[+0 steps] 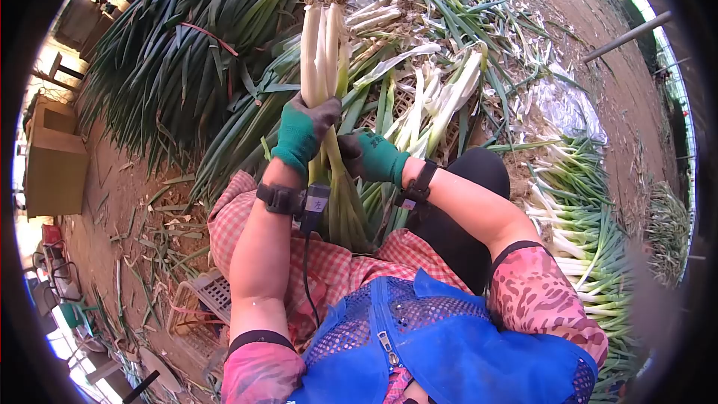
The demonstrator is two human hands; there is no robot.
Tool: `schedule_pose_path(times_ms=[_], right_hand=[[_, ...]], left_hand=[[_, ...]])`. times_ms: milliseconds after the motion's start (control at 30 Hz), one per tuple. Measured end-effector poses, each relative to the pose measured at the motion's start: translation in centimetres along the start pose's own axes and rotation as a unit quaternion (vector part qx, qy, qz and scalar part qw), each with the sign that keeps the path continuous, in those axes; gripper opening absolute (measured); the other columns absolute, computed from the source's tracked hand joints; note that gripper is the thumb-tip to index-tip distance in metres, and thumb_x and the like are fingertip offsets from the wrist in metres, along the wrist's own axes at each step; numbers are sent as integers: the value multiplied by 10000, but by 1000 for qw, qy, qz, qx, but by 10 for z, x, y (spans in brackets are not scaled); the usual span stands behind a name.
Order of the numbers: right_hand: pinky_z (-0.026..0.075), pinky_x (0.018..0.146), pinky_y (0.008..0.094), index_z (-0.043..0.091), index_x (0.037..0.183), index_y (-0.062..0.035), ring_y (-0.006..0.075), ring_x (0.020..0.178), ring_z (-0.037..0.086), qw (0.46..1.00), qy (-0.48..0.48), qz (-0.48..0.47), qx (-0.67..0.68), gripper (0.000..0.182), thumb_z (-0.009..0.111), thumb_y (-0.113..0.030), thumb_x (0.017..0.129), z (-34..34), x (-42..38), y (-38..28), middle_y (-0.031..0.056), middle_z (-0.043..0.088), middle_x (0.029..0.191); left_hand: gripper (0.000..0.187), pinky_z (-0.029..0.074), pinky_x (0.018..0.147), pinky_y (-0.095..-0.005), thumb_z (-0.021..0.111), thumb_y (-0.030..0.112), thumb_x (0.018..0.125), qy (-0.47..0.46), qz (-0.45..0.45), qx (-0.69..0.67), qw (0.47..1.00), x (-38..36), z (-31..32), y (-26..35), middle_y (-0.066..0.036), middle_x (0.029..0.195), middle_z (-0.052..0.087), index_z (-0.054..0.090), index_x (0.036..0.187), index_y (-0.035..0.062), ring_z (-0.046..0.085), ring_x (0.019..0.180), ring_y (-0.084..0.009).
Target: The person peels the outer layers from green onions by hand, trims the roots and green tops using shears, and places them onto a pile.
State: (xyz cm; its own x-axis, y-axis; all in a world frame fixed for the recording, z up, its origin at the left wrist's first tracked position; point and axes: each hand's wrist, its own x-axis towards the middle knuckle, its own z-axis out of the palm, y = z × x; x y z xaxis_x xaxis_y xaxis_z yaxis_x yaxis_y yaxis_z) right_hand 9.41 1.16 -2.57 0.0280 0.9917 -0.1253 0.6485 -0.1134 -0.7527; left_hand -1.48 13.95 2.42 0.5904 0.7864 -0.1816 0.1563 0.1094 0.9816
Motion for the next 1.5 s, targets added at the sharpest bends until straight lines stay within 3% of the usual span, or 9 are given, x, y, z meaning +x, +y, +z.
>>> schedule_pose_path(times_ms=[167, 333, 467, 667, 867, 1000, 1067, 1267, 1500], right_hand=[[499, 885, 457, 539, 1160, 13, 397, 974, 635, 914, 261, 192, -244, 498, 630, -363, 847, -22, -10, 84, 224, 651, 1013], [438, 1013, 428, 338, 1389, 72, 395, 1199, 556, 882, 85, 447, -125, 848, 695, -416, 794, -41, -15, 124, 294, 551, 1290], [516, 771, 346, 656, 1038, 5, 263, 798, 654, 898, 310, 276, 144, 399, 696, -267, 750, -40, -1, 128, 175, 696, 892], [497, 667, 252, 568, 1157, 36, 90, 787, 589, 894, 276, 22, 354, 374, 698, -172, 874, -63, 3, 7, 53, 656, 869], [512, 680, 448, 538, 1137, -23, 388, 797, 650, 973, 209, -85, -43, 373, 611, -312, 913, -39, -7, -62, 201, 661, 958], [515, 633, 446, 527, 1180, -41, 385, 715, 645, 982, 105, -109, -112, 407, 635, -317, 901, -45, -33, -84, 210, 645, 934], [528, 685, 417, 501, 1246, -34, 365, 775, 660, 980, 134, -136, -63, 507, 685, -320, 870, -71, -31, -79, 201, 655, 955], [456, 964, 396, 343, 1429, -41, 269, 1150, 545, 891, 405, -200, -47, 900, 848, -286, 725, -142, 1, -40, 174, 537, 1275], [426, 994, 435, 610, 1170, -120, 270, 1120, 584, 878, 254, -171, -367, 324, 577, -245, 874, -119, 18, -10, 86, 638, 1148]], left_hand=[[335, 491, 643, -289, 722, 191, 734, 40, 29, -37, 998, -6, -18, 16, -57, 802, 656, 663, 954, -55, 589, 684, -128], [345, 472, 629, -282, 748, 188, 737, 22, 13, -83, 996, 3, -21, 5, -37, 801, 640, 655, 987, -31, 565, 672, -119], [334, 471, 644, -276, 748, 180, 746, 43, 5, -116, 992, -6, -16, 10, -35, 817, 644, 650, 991, -23, 568, 690, -117], [313, 472, 663, -274, 740, 221, 801, -19, -33, -137, 990, -8, -3, 12, -38, 849, 661, 659, 994, -12, 587, 711, -120], [406, 540, 711, -273, 796, 164, 787, -102, 46, -146, 983, -19, 0, 21, -61, 900, 664, 598, 1098, -6, 644, 801, -119], [414, 535, 671, -252, 811, 94, 749, -95, -23, -179, 979, -22, -8, 32, -56, 895, 659, 587, 1079, -14, 637, 760, -124], [419, 531, 664, -245, 812, 99, 748, -110, 82, -134, 981, -9, -9, 4, -54, 888, 658, 586, 1082, -14, 634, 745, -123], [349, 528, 658, -285, 785, 201, 752, -200, -11, -28, 979, -43, -7, 58, -64, 842, 663, 633, 980, -15, 636, 724, -139], [285, 516, 706, -274, 777, 115, 745, -299, -53, -108, 947, -48, -3, 57, -21, 841, 653, 637, 970, 7, 620, 735, -117]])
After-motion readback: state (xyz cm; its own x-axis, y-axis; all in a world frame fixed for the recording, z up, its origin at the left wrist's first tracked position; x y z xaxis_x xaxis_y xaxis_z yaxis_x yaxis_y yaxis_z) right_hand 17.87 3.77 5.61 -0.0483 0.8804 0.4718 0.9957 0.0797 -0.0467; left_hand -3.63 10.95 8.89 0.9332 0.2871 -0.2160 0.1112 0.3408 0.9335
